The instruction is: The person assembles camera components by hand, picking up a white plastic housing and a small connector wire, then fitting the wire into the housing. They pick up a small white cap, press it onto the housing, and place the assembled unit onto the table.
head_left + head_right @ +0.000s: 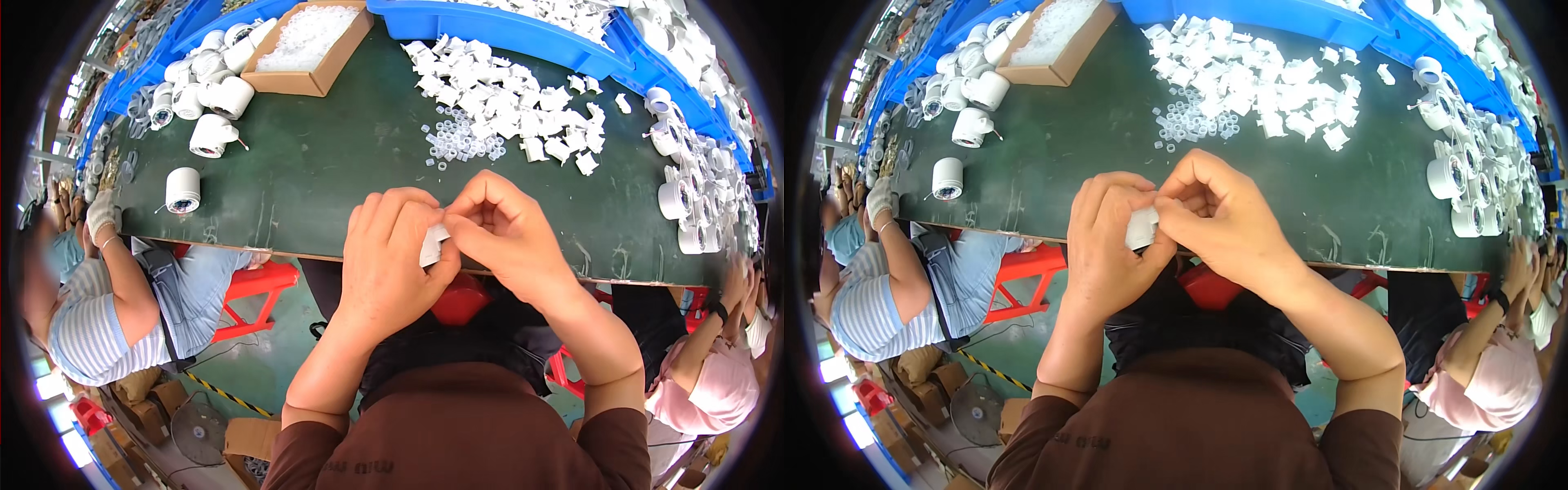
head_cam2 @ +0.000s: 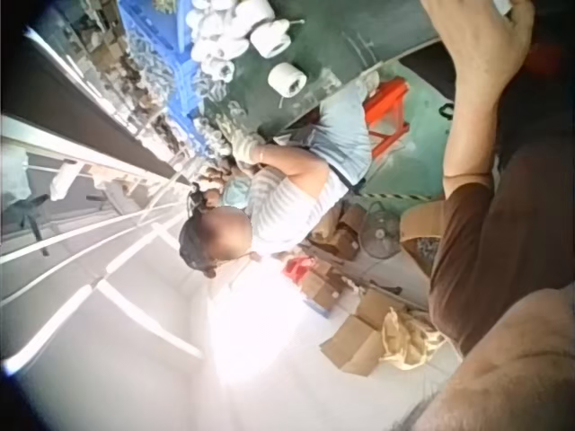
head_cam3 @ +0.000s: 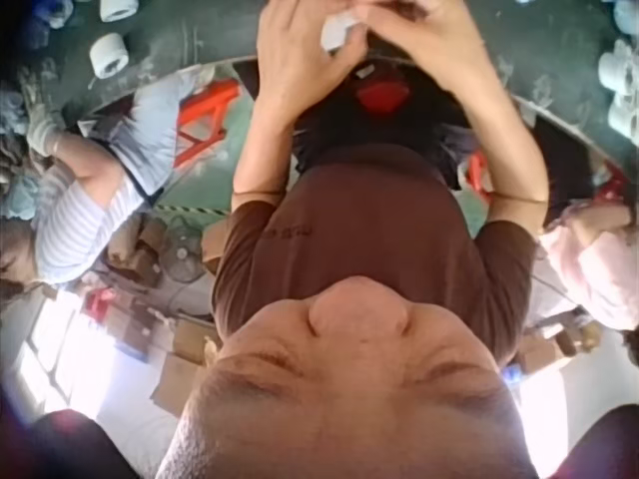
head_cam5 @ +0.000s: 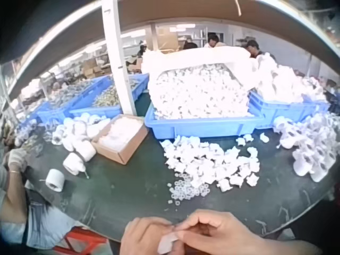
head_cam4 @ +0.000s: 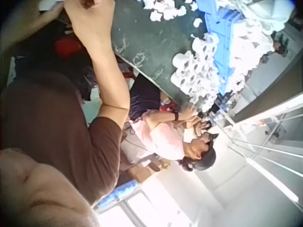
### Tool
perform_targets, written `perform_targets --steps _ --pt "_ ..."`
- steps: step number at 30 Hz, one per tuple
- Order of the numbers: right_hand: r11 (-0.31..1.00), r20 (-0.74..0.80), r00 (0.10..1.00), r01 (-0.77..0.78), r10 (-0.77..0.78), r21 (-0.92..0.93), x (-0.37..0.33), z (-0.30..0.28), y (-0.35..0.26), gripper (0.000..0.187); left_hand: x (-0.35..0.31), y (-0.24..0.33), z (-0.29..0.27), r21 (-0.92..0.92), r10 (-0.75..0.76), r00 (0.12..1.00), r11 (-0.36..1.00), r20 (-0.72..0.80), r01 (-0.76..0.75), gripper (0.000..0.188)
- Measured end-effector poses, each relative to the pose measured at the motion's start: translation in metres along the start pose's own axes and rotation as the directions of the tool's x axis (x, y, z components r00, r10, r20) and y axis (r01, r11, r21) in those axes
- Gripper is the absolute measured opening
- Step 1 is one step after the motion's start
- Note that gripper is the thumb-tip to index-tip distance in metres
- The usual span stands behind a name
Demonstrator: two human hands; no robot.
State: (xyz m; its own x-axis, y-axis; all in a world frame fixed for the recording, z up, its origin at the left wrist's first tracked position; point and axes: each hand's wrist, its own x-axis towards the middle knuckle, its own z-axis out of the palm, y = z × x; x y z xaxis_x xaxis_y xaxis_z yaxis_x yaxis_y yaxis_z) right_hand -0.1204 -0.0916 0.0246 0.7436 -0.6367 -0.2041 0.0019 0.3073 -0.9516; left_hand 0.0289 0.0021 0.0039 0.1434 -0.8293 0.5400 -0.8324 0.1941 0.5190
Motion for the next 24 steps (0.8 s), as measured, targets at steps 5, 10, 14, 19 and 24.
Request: perform_targets --steps 5,10,14,19,24 --pt "0.998 -0.067 0.998 0.024 -0.019 0.064 -0.001 0.005 0.006 0.005 -0.003 -0.001 0.006 -0.022 -0.030 0.995 0.999 -0.096 0.028 0.039" --pt "0.988 -0.044 0.996 0.079 -0.074 0.133 -0.003 -0.004 0.018 0.012 -0.006 -0.003 0.008 -0.018 -0.009 0.993 1.000 -0.121 0.006 0.039" --pt "0.988 -0.109 0.984 0.150 -0.144 0.047 -0.006 0.002 0.026 0.012 -0.002 -0.003 0.009 -0.043 0.018 0.996 0.999 -0.091 -0.022 0.038" --pt "0.937 -0.061 0.975 0.187 -0.214 -0.295 -0.011 -0.001 0.024 0.012 0.003 -0.012 -0.013 -0.054 0.077 0.994 0.996 0.079 -0.073 0.032" --pt "0.363 -0.093 0.693 0.254 -0.715 -0.897 -0.040 -0.066 0.011 0.016 0.001 -0.047 -0.047 0.563 0.055 0.998 0.826 -0.020 -0.034 0.037"
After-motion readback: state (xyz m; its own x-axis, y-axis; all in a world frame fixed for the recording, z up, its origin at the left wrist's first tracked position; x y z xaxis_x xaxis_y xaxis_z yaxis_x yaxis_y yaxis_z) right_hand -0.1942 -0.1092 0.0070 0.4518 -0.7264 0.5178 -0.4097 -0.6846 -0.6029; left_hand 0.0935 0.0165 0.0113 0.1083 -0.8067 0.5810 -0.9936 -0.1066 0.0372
